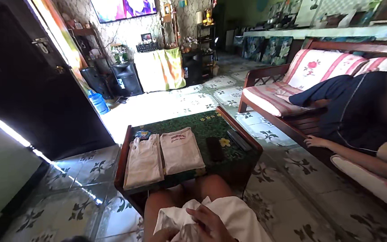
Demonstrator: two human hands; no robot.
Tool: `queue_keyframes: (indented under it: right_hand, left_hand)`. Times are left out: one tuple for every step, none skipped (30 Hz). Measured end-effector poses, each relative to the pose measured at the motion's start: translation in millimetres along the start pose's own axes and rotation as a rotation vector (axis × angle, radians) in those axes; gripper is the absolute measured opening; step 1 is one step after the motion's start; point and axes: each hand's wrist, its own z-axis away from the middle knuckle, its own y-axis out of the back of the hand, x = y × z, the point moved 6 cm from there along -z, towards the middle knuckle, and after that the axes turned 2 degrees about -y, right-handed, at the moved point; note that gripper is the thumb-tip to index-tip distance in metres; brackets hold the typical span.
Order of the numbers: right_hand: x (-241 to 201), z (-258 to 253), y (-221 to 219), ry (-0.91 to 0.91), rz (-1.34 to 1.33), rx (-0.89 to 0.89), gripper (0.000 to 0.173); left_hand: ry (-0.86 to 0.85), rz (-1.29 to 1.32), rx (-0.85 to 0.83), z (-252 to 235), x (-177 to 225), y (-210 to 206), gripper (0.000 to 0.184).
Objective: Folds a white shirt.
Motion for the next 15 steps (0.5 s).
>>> queue_keyframes:
  right_hand:
    - [-2,-1,0,0.022,0.006,0.014,0.037]
    - [-3,-1,1,0.036,0.007,0.025,0.037]
    - [-5,-2,1,0.051,0.01,0.036,0.036]
    - [-5,-4,2,0.067,0.01,0.043,0.035]
    - [-6,-7,3,0.078,0.013,0.049,0.035]
    - [-6,-10,5,0.088,0.017,0.052,0.035]
    - [-5,-13,7,0.093,0.023,0.059,0.035]
    - [-4,-16,9,0.094,0.026,0.066,0.035]
    - [-3,-18,11,0.09,0.026,0.068,0.035]
    - [-1,-19,12,0.078,0.02,0.064,0.036]
    - [1,-19,12,0.055,0.005,0.059,0.036]
    - [2,-19,12,0.019,-0.014,0.051,0.037]
    - [3,-18,11,-0.018,-0.03,0.04,0.037]
    - [5,-16,10,-0.044,-0.042,0.032,0.037]
    - [6,-14,9,-0.055,-0.047,0.033,0.037]
  left_hand:
    - [0.008,0.101,0.019,-2,7,0,0.045]
    - [0.031,0.225,0.051,-4,10,-3,0.041]
    - [0.066,0.35,0.094,-7,11,-7,0.038]
    - [0.106,0.462,0.128,-11,10,-13,0.036]
    - [0.129,0.553,0.155,-13,10,-19,0.033]
    - [0.131,0.627,0.18,-15,11,-24,0.028]
    - [0.122,0.693,0.202,-15,14,-28,0.024]
    - [0.107,0.744,0.218,-15,17,-30,0.02]
    - [0.095,0.769,0.225,-14,18,-32,0.018]
    - [0.084,0.783,0.225,-13,19,-33,0.018]
    - [0.075,0.801,0.22,-11,21,-35,0.018]
    - [0.072,0.819,0.214,-9,22,-37,0.02]
    - [0.072,0.828,0.211,-7,24,-39,0.022]
    - [0.067,0.83,0.213,-6,26,-40,0.024]
    - [0.055,0.822,0.212,-5,28,-42,0.023]
